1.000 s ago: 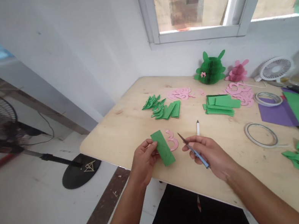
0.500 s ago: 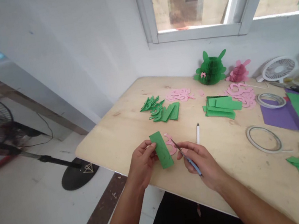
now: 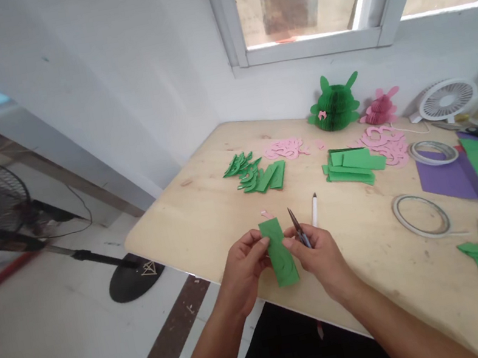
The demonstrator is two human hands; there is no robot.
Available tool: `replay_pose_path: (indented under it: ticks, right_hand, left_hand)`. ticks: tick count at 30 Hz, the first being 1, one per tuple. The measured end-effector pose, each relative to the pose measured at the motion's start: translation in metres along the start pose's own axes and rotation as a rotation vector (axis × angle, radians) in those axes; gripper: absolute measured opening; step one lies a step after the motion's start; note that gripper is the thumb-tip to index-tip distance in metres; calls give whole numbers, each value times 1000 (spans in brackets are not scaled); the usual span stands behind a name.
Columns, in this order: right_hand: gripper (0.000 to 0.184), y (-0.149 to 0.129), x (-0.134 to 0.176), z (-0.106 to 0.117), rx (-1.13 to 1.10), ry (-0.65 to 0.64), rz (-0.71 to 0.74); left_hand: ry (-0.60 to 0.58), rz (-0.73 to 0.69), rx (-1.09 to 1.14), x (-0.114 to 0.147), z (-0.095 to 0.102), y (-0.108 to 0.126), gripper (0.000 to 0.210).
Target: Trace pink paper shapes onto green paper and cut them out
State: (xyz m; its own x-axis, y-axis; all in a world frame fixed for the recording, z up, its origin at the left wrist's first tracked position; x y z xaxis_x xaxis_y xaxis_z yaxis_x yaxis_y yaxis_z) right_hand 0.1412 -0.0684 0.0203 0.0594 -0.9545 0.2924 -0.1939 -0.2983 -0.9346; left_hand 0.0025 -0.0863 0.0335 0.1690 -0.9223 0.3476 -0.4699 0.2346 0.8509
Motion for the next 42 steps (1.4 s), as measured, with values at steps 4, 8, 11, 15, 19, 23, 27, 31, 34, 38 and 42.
replay_pose_path:
  ticks: [4,8,11,15,19,23,27,31,34,38,42]
  right_hand:
    - [36,-1,0,1,39,13,20]
    - [35,-8,0,2,-22,90,22]
    - [37,-13,-2,5,-104,177,33]
    - [36,-18,-4,8,-128,259,60]
    - [36,-19,-5,9,-144,281,71]
    - [35,-18,-6,9,-137,273,77]
    - [35,-16,-8,11,-146,272,85]
    - [34,-15,-10,11,-158,277,82]
    - [32,-15,-11,11,-154,294,78]
    - [31,-16,-10,12,-159,293,65]
    - [30,-16,-9,14,-151,293,72]
  left_hand:
    - [-22,-10,-33,5,-2,-3,27]
    - [62,-207,-275,-6,15,5,23]
    - [160,-529,-740,-20,28,14,11]
    - [137,-654,-1260,-36,26,18,13]
    - [86,-586,-1610,-47,14,18,17]
    - [67,-561,-1643,-55,9,20,17]
    - [55,-528,-1648,-58,7,22,16]
    - [59,-507,-1632,-58,5,22,16]
    - [67,-496,-1613,-57,4,21,14]
    - [88,-480,-1580,-57,4,20,13]
    - [111,-463,-1533,-57,4,20,11]
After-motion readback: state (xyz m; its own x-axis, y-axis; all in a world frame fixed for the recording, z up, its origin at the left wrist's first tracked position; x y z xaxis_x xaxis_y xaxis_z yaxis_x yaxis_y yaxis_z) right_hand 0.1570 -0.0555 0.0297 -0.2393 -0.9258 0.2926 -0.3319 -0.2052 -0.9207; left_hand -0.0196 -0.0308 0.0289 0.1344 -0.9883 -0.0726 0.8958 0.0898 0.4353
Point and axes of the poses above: each hand's wrist, its own x-axis away from the middle knuckle, its own z-axis out of the back of the hand, y = z × x, the point moved 1 cm from there along -x, towards the middle knuckle, and after that the axes turned 9 degrees about y, right-handed, at the moved point
